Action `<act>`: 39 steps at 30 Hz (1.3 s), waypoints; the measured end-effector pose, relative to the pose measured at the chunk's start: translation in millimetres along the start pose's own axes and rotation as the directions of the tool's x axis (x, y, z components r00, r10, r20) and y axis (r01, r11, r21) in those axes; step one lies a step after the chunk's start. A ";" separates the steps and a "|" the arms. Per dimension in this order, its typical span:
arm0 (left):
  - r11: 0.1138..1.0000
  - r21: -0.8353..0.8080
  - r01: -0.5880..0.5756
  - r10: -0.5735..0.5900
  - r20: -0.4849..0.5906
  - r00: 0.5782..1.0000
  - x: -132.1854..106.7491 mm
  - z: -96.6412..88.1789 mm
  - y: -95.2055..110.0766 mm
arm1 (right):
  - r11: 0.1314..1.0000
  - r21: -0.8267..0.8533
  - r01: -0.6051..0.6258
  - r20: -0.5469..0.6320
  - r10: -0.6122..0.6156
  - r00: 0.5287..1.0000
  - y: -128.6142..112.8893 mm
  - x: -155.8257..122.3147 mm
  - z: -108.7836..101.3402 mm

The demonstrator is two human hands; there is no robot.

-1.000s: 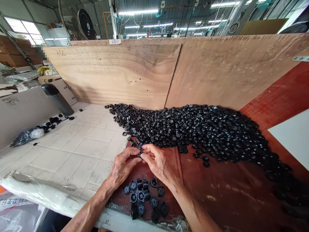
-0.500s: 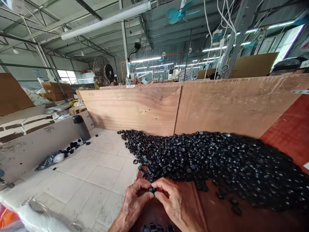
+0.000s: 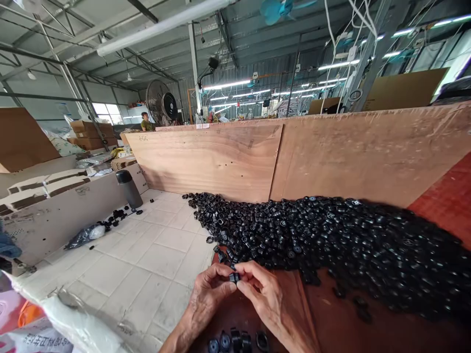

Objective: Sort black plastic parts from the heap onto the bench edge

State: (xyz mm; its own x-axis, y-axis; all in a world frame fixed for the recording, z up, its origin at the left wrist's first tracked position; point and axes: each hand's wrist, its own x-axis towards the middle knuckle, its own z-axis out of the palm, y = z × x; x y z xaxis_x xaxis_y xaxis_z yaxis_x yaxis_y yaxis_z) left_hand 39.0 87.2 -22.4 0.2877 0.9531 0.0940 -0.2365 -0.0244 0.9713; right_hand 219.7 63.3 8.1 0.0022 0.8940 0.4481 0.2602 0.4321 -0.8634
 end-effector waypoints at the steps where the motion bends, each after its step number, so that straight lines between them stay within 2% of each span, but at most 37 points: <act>1: 0.998 0.059 -0.028 0.028 0.001 1.000 -1.0 0.4 1.0 | 0.999 -0.031 -0.031 -0.003 0.031 1.000 -2.3 -1.0 -0.5; 5: 0.949 0.279 -0.147 0.146 0.024 0.989 -3.4 1.8 6.4 | 0.991 -0.113 -0.074 0.026 0.077 0.997 -13.0 -3.6 -4.1; 11: 0.971 0.197 -0.134 0.137 -0.002 0.991 -2.6 3.8 11.0 | 0.984 -0.118 -0.135 0.143 0.151 0.978 -18.0 -2.7 -11.5; 16: 0.954 0.249 -0.167 0.165 0.032 0.986 -3.4 1.6 11.0 | 0.951 -0.270 -0.148 0.040 0.165 0.986 -17.2 -1.4 -13.5; 22: 0.969 0.213 -0.122 0.128 -0.014 0.992 -2.6 2.7 11.3 | 0.961 -0.191 -0.200 0.117 0.224 0.968 -32.0 0.3 -16.6; 25: 0.980 0.179 -0.092 0.095 -0.013 0.995 -3.2 5.2 14.2 | 0.976 -0.106 -0.191 0.104 0.202 0.974 -29.1 0.0 -15.6; 30: 0.991 0.129 -0.035 0.033 0.011 0.999 -5.0 7.3 15.1 | 0.961 -0.124 -0.246 0.087 0.258 0.962 -21.5 -1.1 -14.2; 33: 0.992 0.122 -0.009 0.006 0.029 1.000 -5.2 6.6 12.9 | 0.959 -0.015 -0.282 0.141 0.281 0.949 -21.9 -0.8 -13.0; 35: 0.983 0.179 -0.049 0.040 0.056 0.998 -5.1 5.0 12.5 | 0.928 0.022 -0.371 0.180 0.362 0.915 -21.1 -0.8 -11.4; 36: 0.967 0.239 -0.087 0.069 0.085 0.994 -5.1 4.0 12.9 | 0.897 0.034 -0.441 0.197 0.427 0.883 -19.6 -1.1 -10.2; 39: 0.864 0.446 -0.233 0.143 0.227 0.963 -5.9 0.6 16.2 | 0.735 0.047 -0.677 0.267 0.643 0.717 -11.2 -3.1 -5.7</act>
State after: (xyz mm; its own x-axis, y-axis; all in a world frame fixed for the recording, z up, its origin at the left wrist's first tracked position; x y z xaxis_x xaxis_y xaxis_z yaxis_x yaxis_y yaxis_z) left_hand 34.1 81.0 -7.1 0.4544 0.8461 0.2787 0.1424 -0.3778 0.9149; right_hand 222.3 54.9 17.8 -0.0886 0.9511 -0.2959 0.1439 -0.2818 -0.9486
